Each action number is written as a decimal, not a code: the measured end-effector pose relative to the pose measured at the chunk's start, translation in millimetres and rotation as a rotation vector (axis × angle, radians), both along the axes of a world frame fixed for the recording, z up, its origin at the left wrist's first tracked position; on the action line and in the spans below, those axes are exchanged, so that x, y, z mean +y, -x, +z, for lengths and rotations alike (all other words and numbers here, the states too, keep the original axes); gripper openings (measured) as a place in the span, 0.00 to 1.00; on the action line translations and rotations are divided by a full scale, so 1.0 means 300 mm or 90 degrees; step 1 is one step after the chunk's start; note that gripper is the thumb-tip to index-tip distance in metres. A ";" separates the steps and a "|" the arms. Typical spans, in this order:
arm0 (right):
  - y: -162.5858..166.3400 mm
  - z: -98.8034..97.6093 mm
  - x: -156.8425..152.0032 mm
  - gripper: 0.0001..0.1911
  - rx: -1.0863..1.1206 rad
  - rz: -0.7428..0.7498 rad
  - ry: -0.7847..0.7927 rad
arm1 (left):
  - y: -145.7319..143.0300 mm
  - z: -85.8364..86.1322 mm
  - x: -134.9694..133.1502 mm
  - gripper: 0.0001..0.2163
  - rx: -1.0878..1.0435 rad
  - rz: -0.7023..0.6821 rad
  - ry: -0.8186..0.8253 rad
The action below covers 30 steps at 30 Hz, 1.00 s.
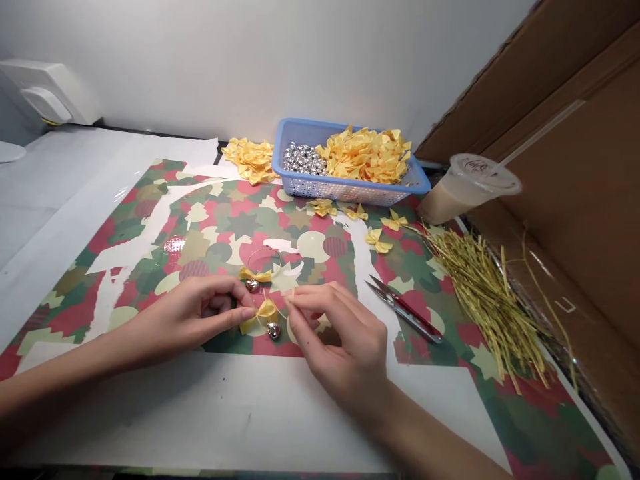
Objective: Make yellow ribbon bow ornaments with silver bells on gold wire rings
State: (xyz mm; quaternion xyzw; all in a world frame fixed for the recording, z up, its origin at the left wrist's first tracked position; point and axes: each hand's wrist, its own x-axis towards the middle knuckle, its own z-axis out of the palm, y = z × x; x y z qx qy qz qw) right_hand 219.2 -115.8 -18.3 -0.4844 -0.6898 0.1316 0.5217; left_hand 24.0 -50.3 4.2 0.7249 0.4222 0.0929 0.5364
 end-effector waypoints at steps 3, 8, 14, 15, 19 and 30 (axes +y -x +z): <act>0.005 0.003 -0.001 0.14 -0.015 0.089 -0.021 | 0.001 -0.005 -0.001 0.11 -0.002 0.001 0.023; 0.010 -0.004 -0.001 0.14 -0.035 0.139 -0.032 | -0.003 -0.007 0.001 0.11 -0.005 0.001 0.042; 0.000 -0.001 -0.007 0.13 -0.028 0.132 0.008 | -0.009 0.001 0.005 0.11 -0.014 -0.002 0.051; -0.001 0.001 -0.008 0.13 -0.030 0.135 0.012 | -0.009 0.002 0.005 0.11 -0.015 -0.003 0.049; -0.001 0.001 -0.010 0.13 -0.030 0.134 0.018 | -0.010 0.004 0.004 0.11 0.005 -0.004 0.046; 0.002 -0.005 -0.012 0.12 -0.018 0.129 0.012 | -0.015 0.017 0.001 0.11 0.010 -0.007 0.023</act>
